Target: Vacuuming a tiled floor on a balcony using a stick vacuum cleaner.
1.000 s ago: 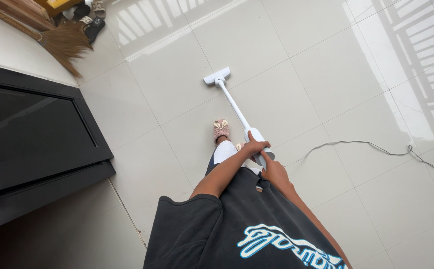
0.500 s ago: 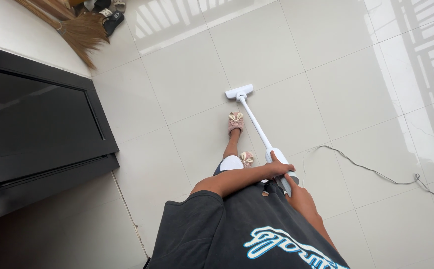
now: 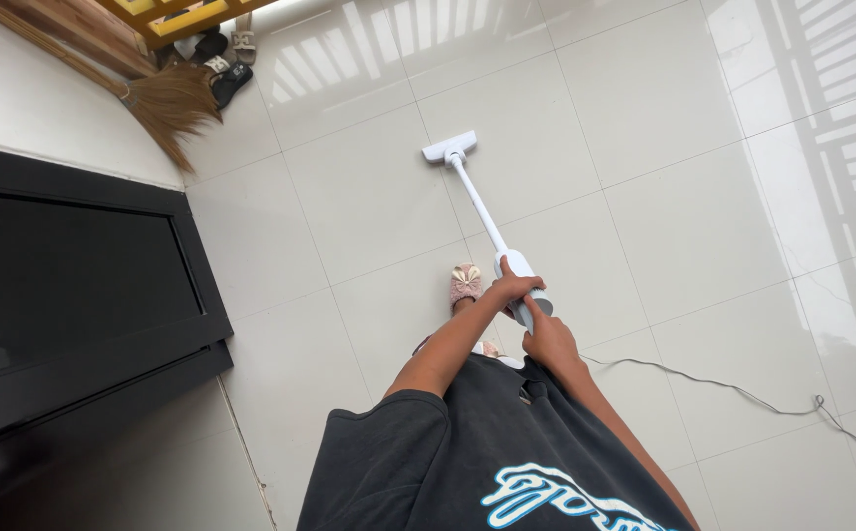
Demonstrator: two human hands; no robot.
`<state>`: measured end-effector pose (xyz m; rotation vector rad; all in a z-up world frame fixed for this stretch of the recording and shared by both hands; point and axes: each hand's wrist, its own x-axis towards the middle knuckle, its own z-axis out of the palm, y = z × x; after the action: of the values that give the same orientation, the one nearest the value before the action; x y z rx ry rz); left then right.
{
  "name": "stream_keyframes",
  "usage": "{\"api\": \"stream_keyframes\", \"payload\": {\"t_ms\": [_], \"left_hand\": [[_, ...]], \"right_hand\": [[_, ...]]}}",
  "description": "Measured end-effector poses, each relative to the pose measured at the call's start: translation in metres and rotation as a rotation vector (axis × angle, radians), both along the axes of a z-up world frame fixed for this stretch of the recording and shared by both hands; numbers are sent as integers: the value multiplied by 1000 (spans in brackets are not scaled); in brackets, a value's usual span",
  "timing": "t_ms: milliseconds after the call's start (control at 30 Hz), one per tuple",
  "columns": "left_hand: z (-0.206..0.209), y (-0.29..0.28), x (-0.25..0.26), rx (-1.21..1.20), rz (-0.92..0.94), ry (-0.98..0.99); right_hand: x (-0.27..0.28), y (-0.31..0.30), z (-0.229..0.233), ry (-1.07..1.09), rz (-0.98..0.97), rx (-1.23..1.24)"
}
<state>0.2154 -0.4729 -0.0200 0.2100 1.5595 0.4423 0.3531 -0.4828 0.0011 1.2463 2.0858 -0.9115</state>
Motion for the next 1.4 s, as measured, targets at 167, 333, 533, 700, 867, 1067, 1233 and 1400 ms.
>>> {"api": "stream_keyframes", "payload": {"t_ms": [167,333,533,700,867,1067,1233,1400], "left_hand": [[-3,36,-41,29,8,51],[-6,63,-70,22,90,68],[-15,82,-83,31,120,83],[12,68,-50,12,81,63],[-24,30,39,-21,0,34],[96,-12,128,-56,-220,-25],[-14,-29,213,-262,-68,-198],[-32,-31,227,-266,-109,-166]], "right_hand": [[-47,39,-15,-4,-2,28],[-95,65,14,38,-26,10],[-109,83,5,34,-32,33],[-64,71,-8,68,-18,23],[27,27,26,78,6,-12],[140,-19,55,82,49,-52],[194,-38,74,-146,-50,-146],[192,-36,90,-173,-102,-181]]}}
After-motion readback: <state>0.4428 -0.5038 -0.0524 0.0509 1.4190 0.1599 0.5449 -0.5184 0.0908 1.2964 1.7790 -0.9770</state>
